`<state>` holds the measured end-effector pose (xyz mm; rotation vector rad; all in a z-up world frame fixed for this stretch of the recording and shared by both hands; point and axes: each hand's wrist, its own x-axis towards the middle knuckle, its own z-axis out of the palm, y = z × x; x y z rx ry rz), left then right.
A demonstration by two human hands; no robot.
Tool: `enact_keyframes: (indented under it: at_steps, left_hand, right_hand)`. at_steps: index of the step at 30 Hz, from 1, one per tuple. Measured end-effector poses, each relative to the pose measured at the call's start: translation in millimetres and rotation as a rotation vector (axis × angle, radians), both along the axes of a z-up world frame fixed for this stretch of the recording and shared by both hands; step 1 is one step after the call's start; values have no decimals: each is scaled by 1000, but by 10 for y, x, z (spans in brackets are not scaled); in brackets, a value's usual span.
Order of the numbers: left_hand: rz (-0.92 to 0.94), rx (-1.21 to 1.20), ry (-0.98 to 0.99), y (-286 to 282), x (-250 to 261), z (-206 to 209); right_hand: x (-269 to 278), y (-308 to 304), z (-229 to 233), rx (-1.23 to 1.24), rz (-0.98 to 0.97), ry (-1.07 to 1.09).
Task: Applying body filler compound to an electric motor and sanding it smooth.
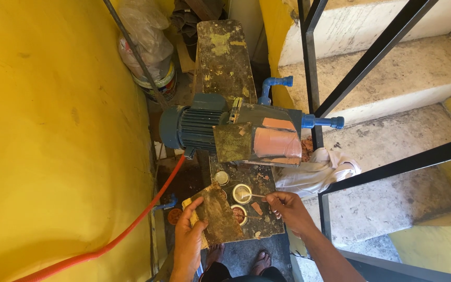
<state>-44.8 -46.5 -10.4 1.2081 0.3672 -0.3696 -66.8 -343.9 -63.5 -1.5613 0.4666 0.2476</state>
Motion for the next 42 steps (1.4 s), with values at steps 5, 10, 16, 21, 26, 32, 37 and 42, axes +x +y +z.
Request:
enact_keyframes:
  at_steps: [5, 10, 16, 21, 26, 32, 37, 42]
  left_hand:
    - [25, -56, -50, -22, 8, 28]
    - [52, -82, -56, -49, 20, 108]
    - [80, -58, -29, -63, 20, 126]
    - [93, -67, -53, -69, 0, 29]
    - [101, -135, -16, -118, -26, 165]
    - [98, -277, 65, -205, -91, 403]
    - [109, -313, 114, -241, -168, 441]
    - [110, -364, -5, -269, -236, 355]
  right_hand:
    - [-11, -43, 23, 60, -16, -22]
    - [-15, -29, 230, 97, -38, -76]
    - [-18, -59, 327, 33, -19, -116]
    - [-42, -37, 448, -129, 34, -167]
    - [-59, 174, 912, -371, 124, -319]
    - [-109, 334, 1091, -550, 213, -511]
    - [-164, 318, 1125, -684, 254, -756]
    - [-164, 215, 1204, -936, 482, -935]
